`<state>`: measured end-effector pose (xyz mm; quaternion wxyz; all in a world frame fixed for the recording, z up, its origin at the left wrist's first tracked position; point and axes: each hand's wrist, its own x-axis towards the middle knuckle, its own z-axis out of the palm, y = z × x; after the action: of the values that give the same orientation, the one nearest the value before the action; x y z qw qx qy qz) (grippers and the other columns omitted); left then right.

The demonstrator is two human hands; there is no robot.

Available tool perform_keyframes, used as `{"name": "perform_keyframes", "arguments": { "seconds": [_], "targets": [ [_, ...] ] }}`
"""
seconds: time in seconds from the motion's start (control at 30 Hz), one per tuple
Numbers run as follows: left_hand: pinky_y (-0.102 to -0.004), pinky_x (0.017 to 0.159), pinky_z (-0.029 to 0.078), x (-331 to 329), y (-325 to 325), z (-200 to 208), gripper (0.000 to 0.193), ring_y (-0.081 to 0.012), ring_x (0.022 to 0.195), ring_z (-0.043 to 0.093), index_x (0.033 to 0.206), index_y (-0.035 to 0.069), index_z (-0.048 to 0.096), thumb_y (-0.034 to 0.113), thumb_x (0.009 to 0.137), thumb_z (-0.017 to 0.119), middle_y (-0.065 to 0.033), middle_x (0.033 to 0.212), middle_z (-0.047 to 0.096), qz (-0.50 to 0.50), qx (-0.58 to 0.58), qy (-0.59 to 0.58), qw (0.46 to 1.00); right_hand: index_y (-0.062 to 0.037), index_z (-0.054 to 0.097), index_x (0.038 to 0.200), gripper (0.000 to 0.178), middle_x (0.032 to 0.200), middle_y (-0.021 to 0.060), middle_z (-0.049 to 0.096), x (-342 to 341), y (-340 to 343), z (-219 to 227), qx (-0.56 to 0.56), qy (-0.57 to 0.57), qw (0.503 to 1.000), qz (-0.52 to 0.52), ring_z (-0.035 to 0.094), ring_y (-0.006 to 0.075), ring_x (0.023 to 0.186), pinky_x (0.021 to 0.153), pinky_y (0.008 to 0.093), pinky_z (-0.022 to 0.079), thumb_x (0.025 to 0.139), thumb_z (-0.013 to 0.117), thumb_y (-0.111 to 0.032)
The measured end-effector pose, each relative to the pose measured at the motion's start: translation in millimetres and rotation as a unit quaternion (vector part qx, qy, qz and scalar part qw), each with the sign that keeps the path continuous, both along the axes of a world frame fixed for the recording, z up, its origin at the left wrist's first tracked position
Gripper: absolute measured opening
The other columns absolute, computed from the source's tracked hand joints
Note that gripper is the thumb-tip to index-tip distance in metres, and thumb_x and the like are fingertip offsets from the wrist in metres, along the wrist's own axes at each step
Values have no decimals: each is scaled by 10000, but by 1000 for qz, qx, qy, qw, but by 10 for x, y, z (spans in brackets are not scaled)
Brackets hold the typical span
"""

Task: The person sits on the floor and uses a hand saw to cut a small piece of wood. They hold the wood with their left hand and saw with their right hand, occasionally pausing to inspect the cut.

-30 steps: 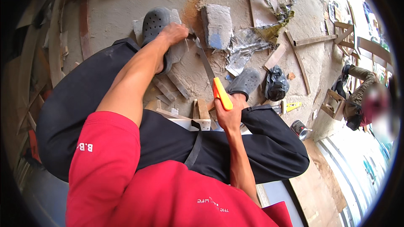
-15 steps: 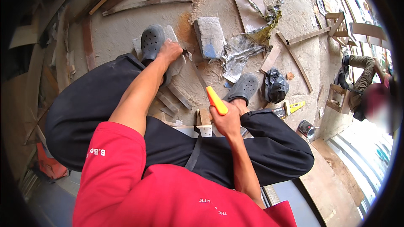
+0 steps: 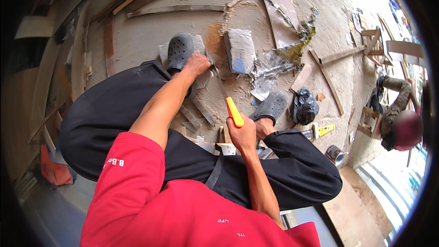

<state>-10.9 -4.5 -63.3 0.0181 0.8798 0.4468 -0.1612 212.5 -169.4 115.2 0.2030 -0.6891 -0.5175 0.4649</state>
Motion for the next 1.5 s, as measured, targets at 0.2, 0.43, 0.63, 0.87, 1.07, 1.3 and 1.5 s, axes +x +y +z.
{"name": "perform_keyframes", "arguments": {
  "seconds": [0.2,0.43,0.63,0.87,1.07,1.3,1.5],
  "targets": [
    [-374,714,520,4,-6,-86,181,-227,800,709,794,120,737,156,820,562,-96,857,721,1,31,-35,999,32,564,724,247,638,238,562,-63,24,-62,23,-13,1000,0,572,400,579,571,435,448,800,632,-194],
    [-378,711,529,13,0,-123,163,-243,785,709,788,107,733,132,808,573,-94,833,716,2,29,-42,999,26,601,767,229,653,239,576,22,179,-170,20,-15,999,20,578,400,592,575,427,454,808,625,-198],
    [-397,721,538,16,33,-93,165,-236,812,711,806,108,737,135,809,574,-87,850,721,12,18,-25,999,24,597,763,216,658,234,580,124,-13,-57,-1,11,1000,-7,572,373,573,562,411,449,804,634,-184],
    [-377,709,537,-43,28,8,175,-225,817,711,792,124,740,147,811,568,-76,844,724,17,13,-19,1000,21,602,742,210,673,242,591,88,87,-121,25,-19,998,56,606,390,623,581,439,461,798,632,-179],
    [-375,738,529,78,102,45,188,-229,813,710,786,116,737,147,818,554,-80,851,724,-18,-20,-39,999,19,597,733,190,669,229,599,14,271,-466,39,-46,998,31,591,408,622,566,447,454,778,649,-158],
    [-388,765,530,28,1,52,177,-231,831,708,791,112,737,138,813,564,-82,869,723,6,-8,-40,999,13,603,739,155,622,207,584,66,12,-135,29,-4,999,30,604,368,578,561,407,468,784,635,-132],
    [-382,741,543,-9,54,42,180,-234,821,710,786,114,740,143,812,565,-83,853,725,-1,-1,-36,999,19,597,714,202,649,217,595,24,57,-253,49,-30,997,44,587,392,583,558,444,455,786,645,-163]
  ]
}}
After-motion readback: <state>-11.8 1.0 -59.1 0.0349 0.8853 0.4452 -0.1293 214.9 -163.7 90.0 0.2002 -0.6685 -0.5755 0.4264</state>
